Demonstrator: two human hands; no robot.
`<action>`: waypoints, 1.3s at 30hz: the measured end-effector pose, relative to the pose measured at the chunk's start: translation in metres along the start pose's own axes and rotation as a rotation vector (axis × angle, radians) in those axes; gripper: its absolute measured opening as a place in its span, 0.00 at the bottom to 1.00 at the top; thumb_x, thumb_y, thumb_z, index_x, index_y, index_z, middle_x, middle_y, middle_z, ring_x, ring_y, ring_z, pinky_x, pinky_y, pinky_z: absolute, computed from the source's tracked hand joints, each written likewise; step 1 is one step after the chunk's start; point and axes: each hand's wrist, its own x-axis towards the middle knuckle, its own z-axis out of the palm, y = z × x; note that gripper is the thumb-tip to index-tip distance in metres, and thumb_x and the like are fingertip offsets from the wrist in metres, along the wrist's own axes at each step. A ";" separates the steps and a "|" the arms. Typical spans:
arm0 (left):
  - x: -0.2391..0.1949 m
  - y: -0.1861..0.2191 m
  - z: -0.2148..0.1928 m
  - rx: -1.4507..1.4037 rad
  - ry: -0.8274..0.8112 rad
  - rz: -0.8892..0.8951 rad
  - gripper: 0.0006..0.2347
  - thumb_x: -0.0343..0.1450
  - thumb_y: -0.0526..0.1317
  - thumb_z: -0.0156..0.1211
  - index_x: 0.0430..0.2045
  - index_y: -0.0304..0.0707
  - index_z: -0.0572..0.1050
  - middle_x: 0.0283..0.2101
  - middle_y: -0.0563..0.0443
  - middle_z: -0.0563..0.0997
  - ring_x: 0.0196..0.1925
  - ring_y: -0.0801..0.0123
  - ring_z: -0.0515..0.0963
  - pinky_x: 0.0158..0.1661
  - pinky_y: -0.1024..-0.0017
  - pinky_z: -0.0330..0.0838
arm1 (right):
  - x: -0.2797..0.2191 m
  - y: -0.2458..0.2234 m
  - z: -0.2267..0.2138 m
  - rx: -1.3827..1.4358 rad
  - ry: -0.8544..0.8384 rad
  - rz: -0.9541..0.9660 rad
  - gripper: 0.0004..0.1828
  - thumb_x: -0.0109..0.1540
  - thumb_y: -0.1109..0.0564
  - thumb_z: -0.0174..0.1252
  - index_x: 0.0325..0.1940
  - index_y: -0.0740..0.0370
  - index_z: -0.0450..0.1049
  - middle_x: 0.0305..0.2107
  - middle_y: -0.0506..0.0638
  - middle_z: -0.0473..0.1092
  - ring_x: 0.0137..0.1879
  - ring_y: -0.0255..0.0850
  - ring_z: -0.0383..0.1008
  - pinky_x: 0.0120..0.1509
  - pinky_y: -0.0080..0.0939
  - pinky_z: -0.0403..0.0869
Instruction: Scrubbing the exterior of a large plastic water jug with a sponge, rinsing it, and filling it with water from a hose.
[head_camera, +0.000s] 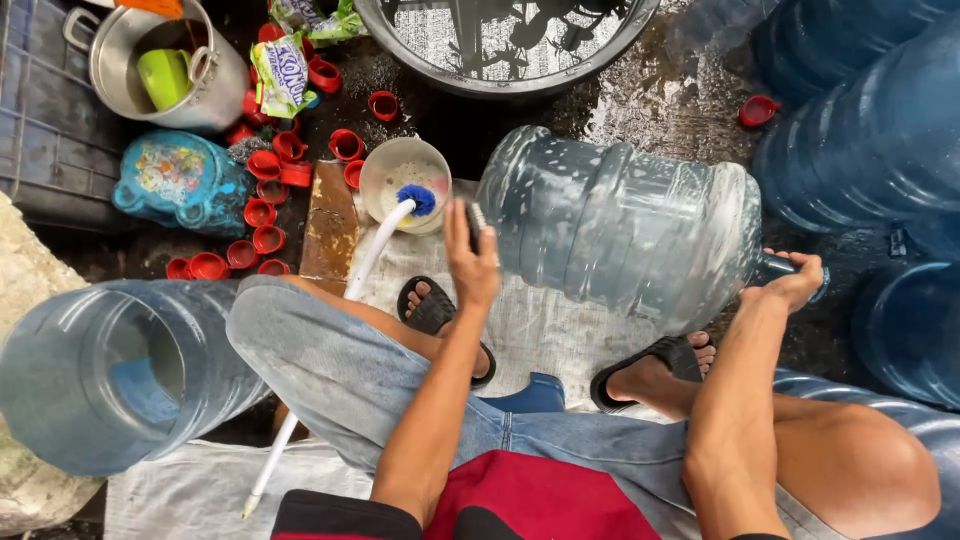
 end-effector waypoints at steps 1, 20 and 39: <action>0.004 -0.012 -0.005 0.004 -0.007 0.004 0.25 0.70 0.48 0.40 0.63 0.43 0.49 0.70 0.43 0.45 0.71 0.56 0.46 0.65 0.50 0.49 | 0.010 0.001 -0.001 0.006 0.006 0.002 0.06 0.38 0.60 0.52 0.12 0.60 0.60 0.14 0.47 0.63 0.22 0.40 0.65 0.28 0.36 0.66; 0.013 -0.010 0.013 0.067 -0.282 0.215 0.25 0.68 0.39 0.50 0.62 0.54 0.57 0.67 0.43 0.51 0.63 0.37 0.60 0.55 0.42 0.61 | 0.185 0.063 -0.038 -0.804 -0.118 -0.274 0.21 0.54 0.49 0.50 0.46 0.64 0.69 0.41 0.57 0.67 0.46 0.55 0.70 0.50 0.54 0.71; 0.193 -0.127 -0.035 0.893 -0.172 -0.104 0.19 0.60 0.46 0.55 0.44 0.46 0.69 0.49 0.41 0.68 0.53 0.44 0.66 0.49 0.44 0.62 | 0.002 0.097 0.003 -1.151 -0.105 -1.501 0.35 0.52 0.49 0.57 0.63 0.59 0.65 0.55 0.56 0.63 0.61 0.55 0.60 0.61 0.58 0.55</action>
